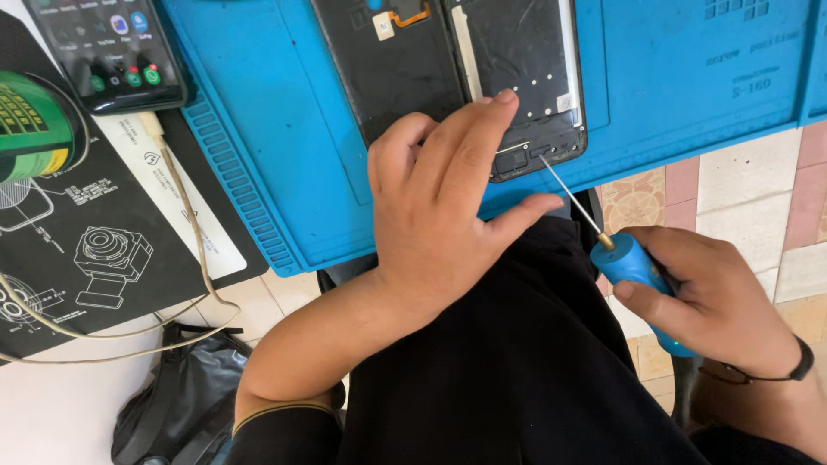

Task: The person uses a blue electric screwdriver to remove screws from a disassembled smartphone placed on a blue work mat. They then switch to a small metal tool to adjust or remove components near the camera module area.

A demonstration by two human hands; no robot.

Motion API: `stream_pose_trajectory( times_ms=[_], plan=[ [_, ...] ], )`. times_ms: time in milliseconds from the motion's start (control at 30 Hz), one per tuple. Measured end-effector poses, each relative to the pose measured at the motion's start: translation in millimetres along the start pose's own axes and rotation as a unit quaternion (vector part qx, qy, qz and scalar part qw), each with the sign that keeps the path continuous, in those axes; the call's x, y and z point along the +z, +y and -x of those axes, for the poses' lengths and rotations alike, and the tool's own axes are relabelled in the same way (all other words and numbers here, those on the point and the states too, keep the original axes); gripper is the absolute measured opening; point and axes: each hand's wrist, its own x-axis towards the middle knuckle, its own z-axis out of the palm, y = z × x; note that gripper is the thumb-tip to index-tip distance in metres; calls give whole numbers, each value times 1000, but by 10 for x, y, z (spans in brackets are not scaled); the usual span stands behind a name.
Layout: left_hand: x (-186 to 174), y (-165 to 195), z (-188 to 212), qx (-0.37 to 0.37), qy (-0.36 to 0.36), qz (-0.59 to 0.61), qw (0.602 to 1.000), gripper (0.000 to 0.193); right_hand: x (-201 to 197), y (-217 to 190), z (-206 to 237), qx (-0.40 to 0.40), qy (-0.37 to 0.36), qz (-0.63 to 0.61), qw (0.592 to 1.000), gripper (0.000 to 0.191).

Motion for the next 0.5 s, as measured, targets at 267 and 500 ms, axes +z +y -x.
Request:
stream_pose_trajectory(
  times_ms=[267, 500],
  plan=[
    [130, 93, 12, -38, 14, -29, 999, 84, 8, 14, 28, 15, 15, -7, 1000, 46],
    [32, 92, -10, -18, 6, 1, 1000, 85, 15, -92, -67, -29, 18, 14, 999, 48]
  ],
)
